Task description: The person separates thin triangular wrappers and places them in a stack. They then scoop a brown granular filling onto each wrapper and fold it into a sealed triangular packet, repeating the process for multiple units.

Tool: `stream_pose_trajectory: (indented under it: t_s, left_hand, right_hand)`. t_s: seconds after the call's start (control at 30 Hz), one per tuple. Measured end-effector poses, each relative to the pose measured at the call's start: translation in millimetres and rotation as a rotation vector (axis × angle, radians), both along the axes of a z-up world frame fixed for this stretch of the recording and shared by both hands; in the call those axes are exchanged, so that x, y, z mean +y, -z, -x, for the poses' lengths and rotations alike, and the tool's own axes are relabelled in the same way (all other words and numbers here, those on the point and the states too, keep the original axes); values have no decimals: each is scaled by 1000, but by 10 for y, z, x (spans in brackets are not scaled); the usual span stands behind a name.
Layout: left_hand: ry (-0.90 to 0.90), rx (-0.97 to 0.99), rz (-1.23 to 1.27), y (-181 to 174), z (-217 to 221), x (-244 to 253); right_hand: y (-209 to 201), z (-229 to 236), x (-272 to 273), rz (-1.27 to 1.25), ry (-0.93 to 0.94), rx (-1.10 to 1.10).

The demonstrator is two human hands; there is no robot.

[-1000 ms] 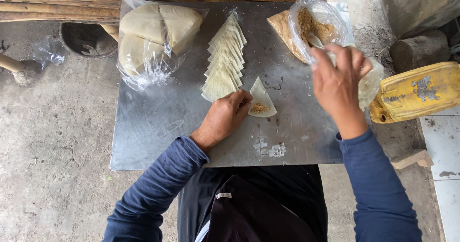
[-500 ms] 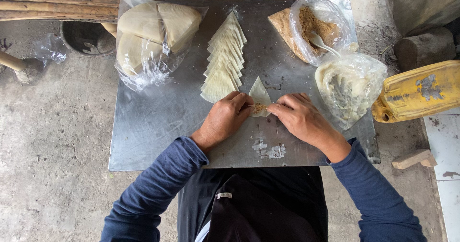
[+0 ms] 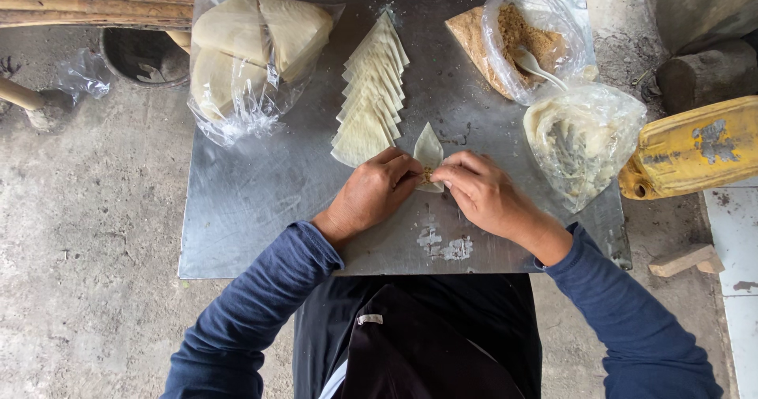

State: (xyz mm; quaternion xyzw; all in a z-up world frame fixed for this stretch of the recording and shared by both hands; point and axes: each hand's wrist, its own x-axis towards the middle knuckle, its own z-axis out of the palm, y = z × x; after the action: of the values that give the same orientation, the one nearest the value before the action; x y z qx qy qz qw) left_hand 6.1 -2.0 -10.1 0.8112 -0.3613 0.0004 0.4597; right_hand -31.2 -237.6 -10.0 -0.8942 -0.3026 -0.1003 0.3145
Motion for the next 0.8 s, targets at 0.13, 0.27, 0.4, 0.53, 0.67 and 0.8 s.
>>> stream_pose_trajectory:
  t_s: [0.13, 0.27, 0.4, 0.53, 0.67, 0.8]
  left_hand:
    - [18, -75, -4, 14, -20, 9]
    - [22, -32, -13, 38, -35, 19]
    - [37, -39, -14, 64, -60, 9]
    - [49, -120, -37, 119, -73, -5]
    - [40, -176, -35, 128, -63, -9]
    - [64, -182, -37, 98, -65, 15]
  right_hand:
    - [-2, -18, 74, 28, -22, -22]
    - [29, -55, 113, -23, -1, -6]
    - [63, -67, 69, -47, 20, -24]
    - [84, -97, -3, 74, 0, -155]
    - [35, -107, -56, 99, -55, -145]
    - [-30, -80, -70, 65, -77, -148]
